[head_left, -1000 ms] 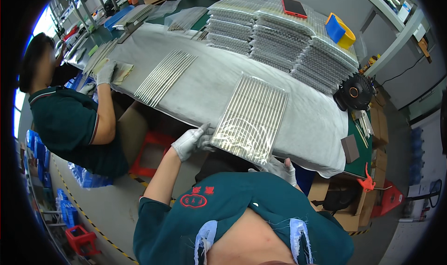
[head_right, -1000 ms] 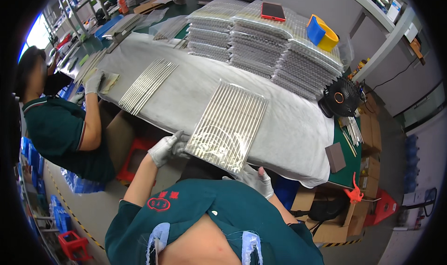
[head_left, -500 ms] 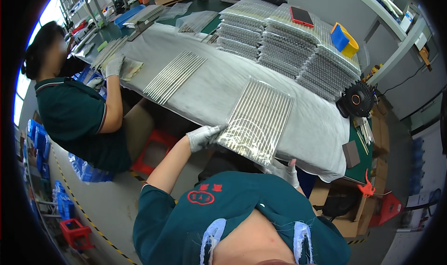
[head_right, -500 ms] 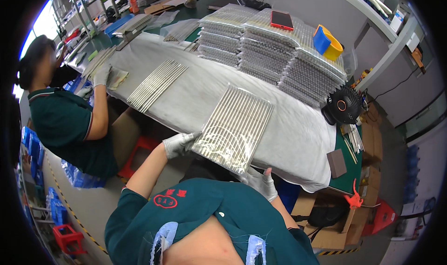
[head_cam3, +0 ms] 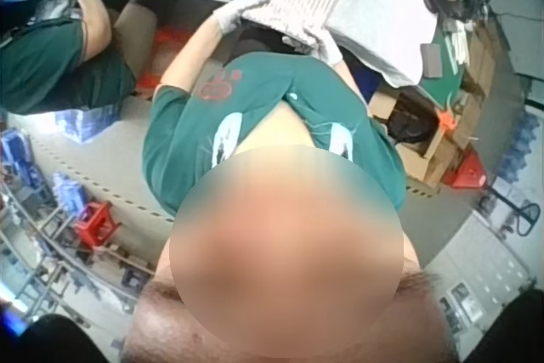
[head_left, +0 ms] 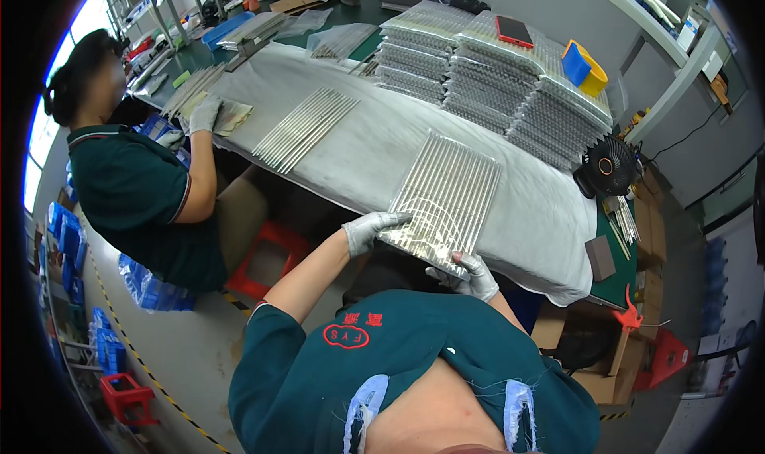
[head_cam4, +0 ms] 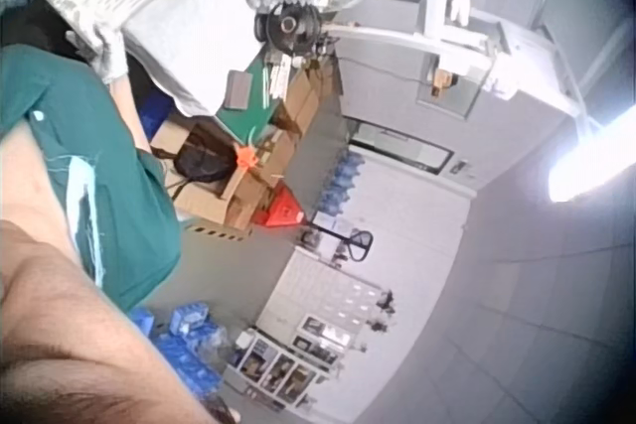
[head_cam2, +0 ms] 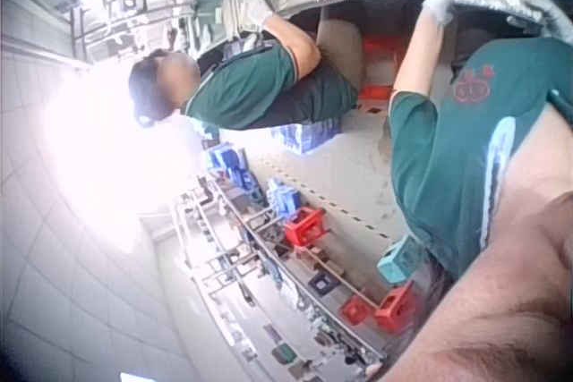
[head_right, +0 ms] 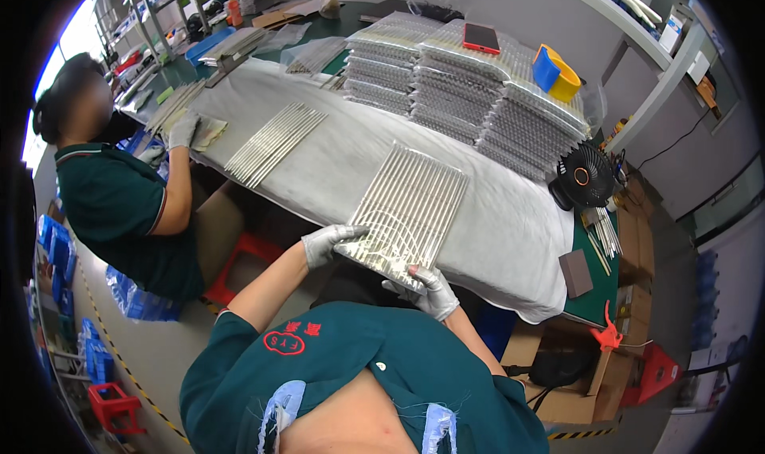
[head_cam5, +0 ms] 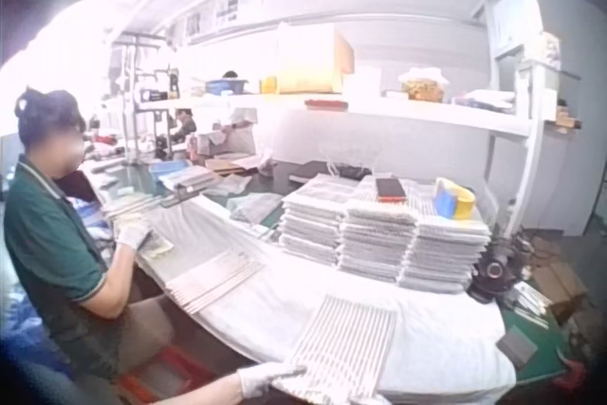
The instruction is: The person arranges long metal rods on a table, aligns them into bundles, and places them into clear plastic bags. The person then seals the bags using a handheld heat sealer and stacks the finished packages on a pile.
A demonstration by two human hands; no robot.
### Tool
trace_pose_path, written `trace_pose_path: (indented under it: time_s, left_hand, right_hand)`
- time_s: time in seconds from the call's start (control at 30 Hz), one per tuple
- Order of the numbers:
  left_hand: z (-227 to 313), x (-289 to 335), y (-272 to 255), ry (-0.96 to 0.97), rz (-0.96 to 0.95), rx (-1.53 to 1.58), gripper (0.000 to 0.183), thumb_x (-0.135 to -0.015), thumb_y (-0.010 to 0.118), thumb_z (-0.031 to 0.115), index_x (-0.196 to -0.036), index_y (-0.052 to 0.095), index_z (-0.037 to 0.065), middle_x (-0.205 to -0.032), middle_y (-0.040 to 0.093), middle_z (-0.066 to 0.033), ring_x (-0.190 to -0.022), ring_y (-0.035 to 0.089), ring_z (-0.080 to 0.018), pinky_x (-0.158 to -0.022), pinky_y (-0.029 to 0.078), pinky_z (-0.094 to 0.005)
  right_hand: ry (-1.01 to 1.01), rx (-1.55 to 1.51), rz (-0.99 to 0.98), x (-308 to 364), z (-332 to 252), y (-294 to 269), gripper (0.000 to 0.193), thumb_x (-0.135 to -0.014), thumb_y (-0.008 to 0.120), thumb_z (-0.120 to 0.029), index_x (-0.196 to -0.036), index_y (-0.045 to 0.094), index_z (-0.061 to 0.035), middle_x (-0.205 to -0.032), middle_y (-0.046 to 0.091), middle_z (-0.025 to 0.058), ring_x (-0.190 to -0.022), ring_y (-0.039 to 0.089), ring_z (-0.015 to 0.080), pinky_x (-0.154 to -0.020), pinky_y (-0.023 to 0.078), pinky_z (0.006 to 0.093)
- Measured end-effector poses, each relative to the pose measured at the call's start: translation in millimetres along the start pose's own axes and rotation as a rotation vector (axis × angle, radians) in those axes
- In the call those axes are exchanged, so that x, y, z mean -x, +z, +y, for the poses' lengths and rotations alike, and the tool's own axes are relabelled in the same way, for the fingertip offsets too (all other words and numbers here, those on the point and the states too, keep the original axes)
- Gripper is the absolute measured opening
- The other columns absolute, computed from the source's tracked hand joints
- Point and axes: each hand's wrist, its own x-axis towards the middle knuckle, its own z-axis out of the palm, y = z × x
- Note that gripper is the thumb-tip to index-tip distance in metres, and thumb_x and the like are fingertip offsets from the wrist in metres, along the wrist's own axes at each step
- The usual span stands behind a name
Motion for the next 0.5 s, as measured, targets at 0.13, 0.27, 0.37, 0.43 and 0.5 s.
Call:
trace_pose_path:
  time_s: [0.13,0.27,0.37,0.43,0.5]
  left_hand:
    - [-34,21,26,-0.003,0.068,0.009,0.039,-0.088,0.066,0.029,-0.116,0.061,0.001,-0.109,0.067,-0.0073,-0.096,0.065,-0.0139,-0.085,0.053,-0.0294]
    - [-54,38,35,-0.065,-0.02,0.249,0.042,-0.089,0.065,0.027,-0.121,0.058,0.0,-0.114,0.065,-0.009,-0.101,0.064,-0.0166,-0.089,0.052,-0.0349]
    - [-50,41,41,-0.075,-0.028,0.367,0.048,-0.09,0.063,0.029,-0.128,0.052,0.002,-0.12,0.062,-0.0083,-0.108,0.061,-0.0182,-0.094,0.049,-0.0377]
    - [-50,38,45,0.002,-0.006,0.338,0.051,-0.09,0.062,0.031,-0.131,0.05,0.003,-0.124,0.06,-0.0079,-0.111,0.059,-0.0184,-0.096,0.048,-0.0382]
    - [-63,38,44,0.167,0.028,0.226,0.054,-0.089,0.063,0.034,-0.131,0.049,0.003,-0.124,0.06,-0.0086,-0.111,0.059,-0.0174,-0.095,0.048,-0.0375]
  right_hand:
    - [0.04,0.066,0.049,27,-7,-10,0.062,-0.079,0.069,-0.025,-0.131,0.045,-0.001,-0.119,0.06,0.0152,-0.105,0.061,0.0273,-0.091,0.051,0.0433]
    - [0.011,-0.292,-0.059,52,12,-20,0.084,-0.078,0.068,-0.053,-0.139,0.039,-0.0028,-0.133,0.052,0.0142,-0.116,0.053,0.03,-0.101,0.041,0.0425]
    - [-0.04,-0.393,-0.134,67,-5,15,0.072,-0.081,0.07,-0.04,-0.136,0.043,-0.0013,-0.129,0.055,0.0122,-0.116,0.054,0.0259,-0.099,0.043,0.0392]
    - [-0.071,-0.294,-0.086,68,-2,15,0.071,-0.081,0.069,-0.037,-0.136,0.043,-0.0008,-0.129,0.055,0.0119,-0.115,0.054,0.0252,-0.099,0.043,0.0386]
    - [-0.103,-0.112,0.0,60,9,-2,0.069,-0.081,0.069,-0.035,-0.135,0.043,-0.0003,-0.129,0.056,0.0116,-0.115,0.054,0.0244,-0.098,0.043,0.038]
